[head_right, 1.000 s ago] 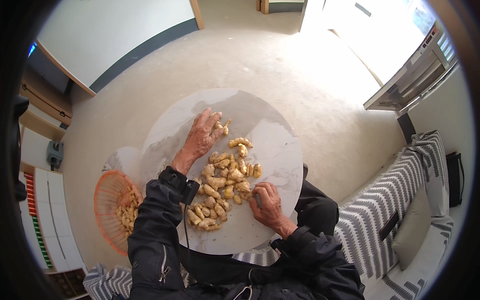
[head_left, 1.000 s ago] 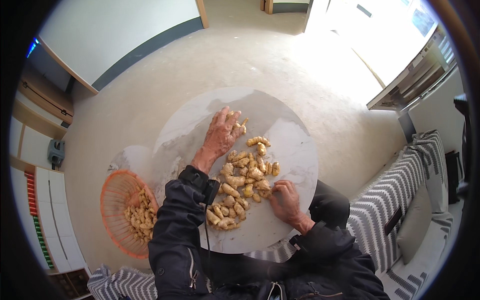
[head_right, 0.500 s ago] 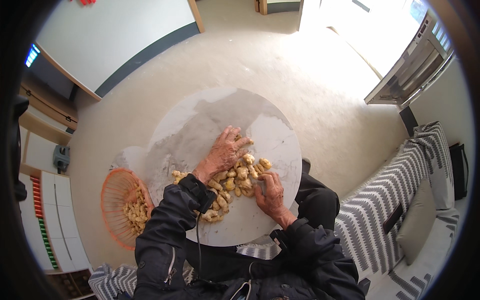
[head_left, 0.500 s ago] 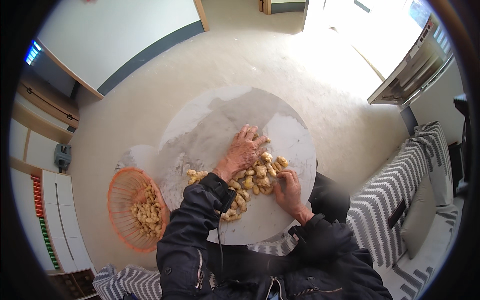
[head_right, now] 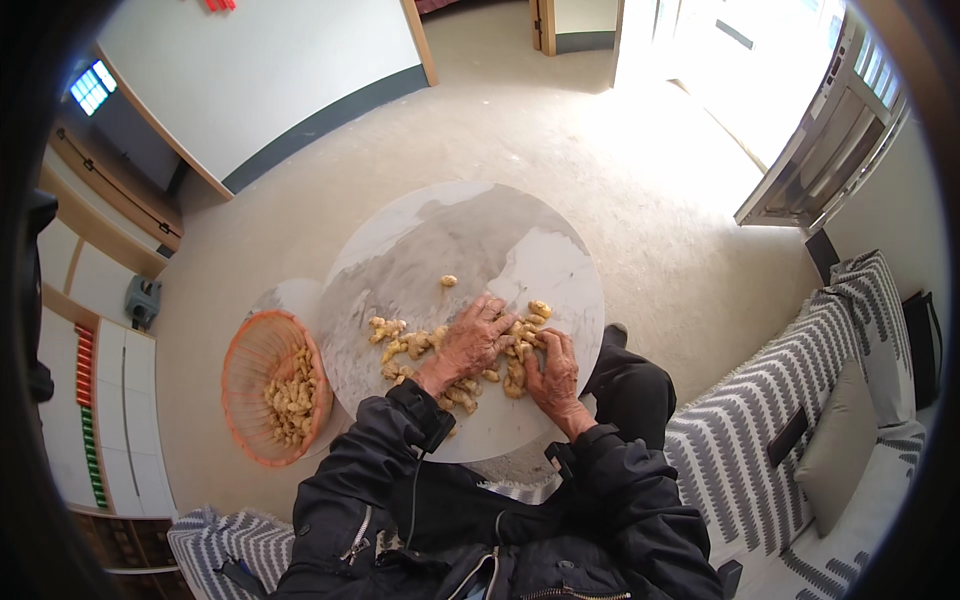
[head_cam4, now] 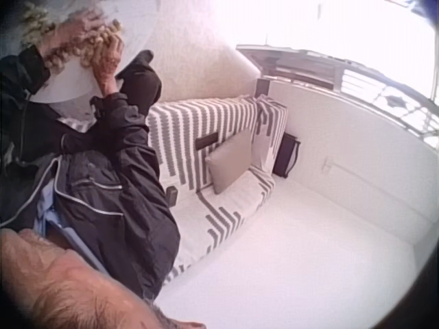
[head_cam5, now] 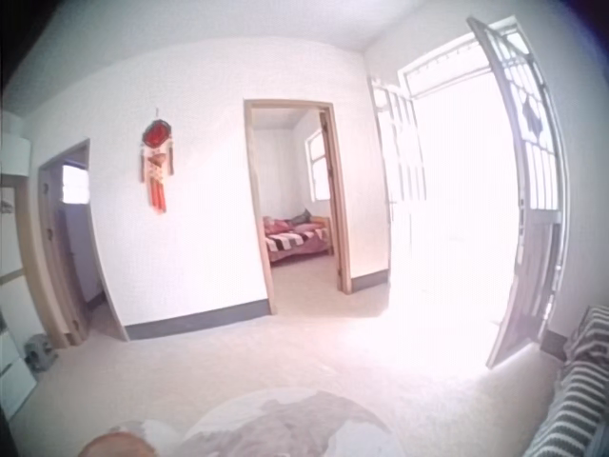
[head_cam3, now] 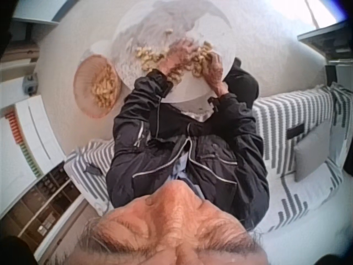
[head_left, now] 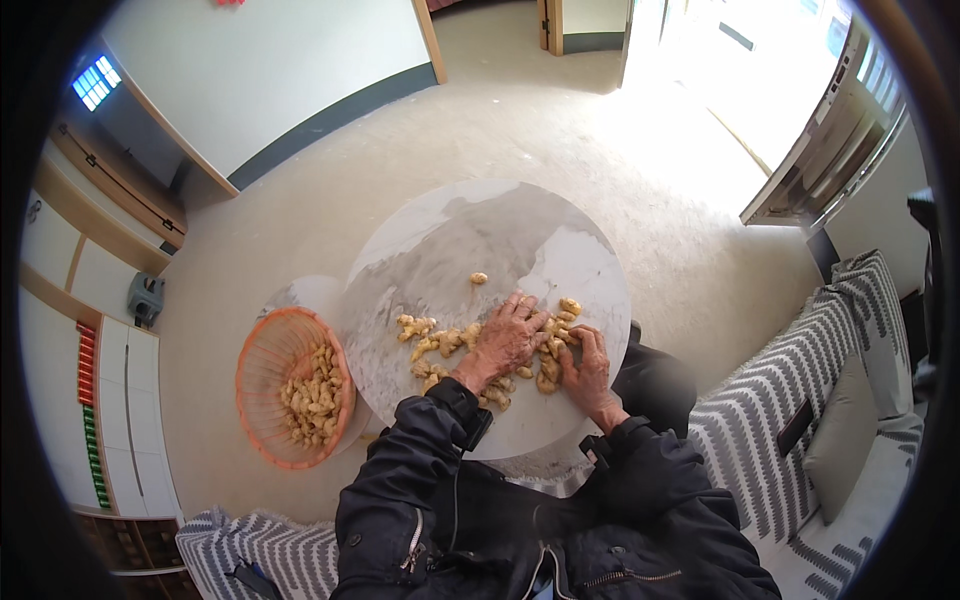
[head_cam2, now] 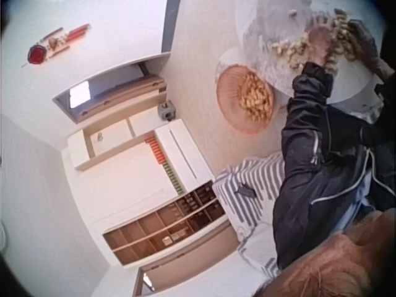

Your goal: The person sits on a sofa and peels ginger pieces by hand, removing the skin and placing the peeled ginger into an orange basket. The person handles ginger one at a time, occasionally pausing to adjust the pile on the table.

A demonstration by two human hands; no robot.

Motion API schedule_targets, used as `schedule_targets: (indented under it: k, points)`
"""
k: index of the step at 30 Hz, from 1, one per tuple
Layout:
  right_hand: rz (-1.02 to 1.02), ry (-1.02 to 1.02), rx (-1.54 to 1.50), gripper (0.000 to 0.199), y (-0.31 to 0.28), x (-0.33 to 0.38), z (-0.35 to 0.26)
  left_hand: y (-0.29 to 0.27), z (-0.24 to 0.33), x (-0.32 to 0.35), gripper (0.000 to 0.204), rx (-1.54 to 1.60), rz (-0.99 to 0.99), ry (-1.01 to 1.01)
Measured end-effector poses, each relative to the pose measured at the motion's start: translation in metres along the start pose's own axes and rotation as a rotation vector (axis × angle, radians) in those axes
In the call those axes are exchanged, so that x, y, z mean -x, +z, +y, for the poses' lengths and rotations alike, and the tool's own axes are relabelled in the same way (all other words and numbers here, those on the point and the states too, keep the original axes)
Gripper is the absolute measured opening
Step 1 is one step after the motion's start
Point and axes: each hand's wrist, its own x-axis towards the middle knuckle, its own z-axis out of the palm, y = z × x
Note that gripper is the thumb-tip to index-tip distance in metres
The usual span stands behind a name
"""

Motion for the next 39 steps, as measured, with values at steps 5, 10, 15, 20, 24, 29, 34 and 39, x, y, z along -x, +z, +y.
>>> schedule_targets:
  k: [5, 10, 15, 20, 24, 29, 34, 39]
  points:
    - [-0.018, -0.059, 0.010, 0.031, -0.007, 0.008, 0.004, -0.002, 0.009, 0.012, 0.043, 0.064, -0.004, -0.004]
    - [-0.052, -0.093, 0.005, 0.033, -0.011, 0.009, 0.007, -0.009, 0.013, 0.024, 0.046, 0.136, -0.016, 0.036]
    - [-0.064, -0.123, 0.012, 0.034, -0.012, 0.010, 0.009, -0.014, 0.020, 0.031, 0.045, 0.113, 0.002, 0.033]
    - [-0.058, -0.119, 0.017, 0.033, -0.011, 0.010, 0.007, -0.024, 0.014, 0.041, 0.042, 0.155, 0.167, -0.014]
    - [-0.064, -0.119, 0.011, 0.032, -0.012, 0.010, 0.009, -0.041, -0.012, 0.082, 0.038, 0.181, 0.336, -0.161]
    - [-0.050, -0.126, 0.043, 0.030, -0.008, 0.013, 0.012, -0.049, -0.056, 0.162, 0.036, 0.121, 0.506, -0.527]
    - [-0.059, -0.129, 0.058, 0.029, -0.005, 0.015, 0.014, -0.045, -0.081, 0.206, 0.036, 0.091, 0.515, -0.607]
    - [-0.061, -0.134, 0.077, 0.028, -0.004, 0.016, 0.014, -0.046, -0.101, 0.177, 0.035, 0.115, 0.459, -0.568]
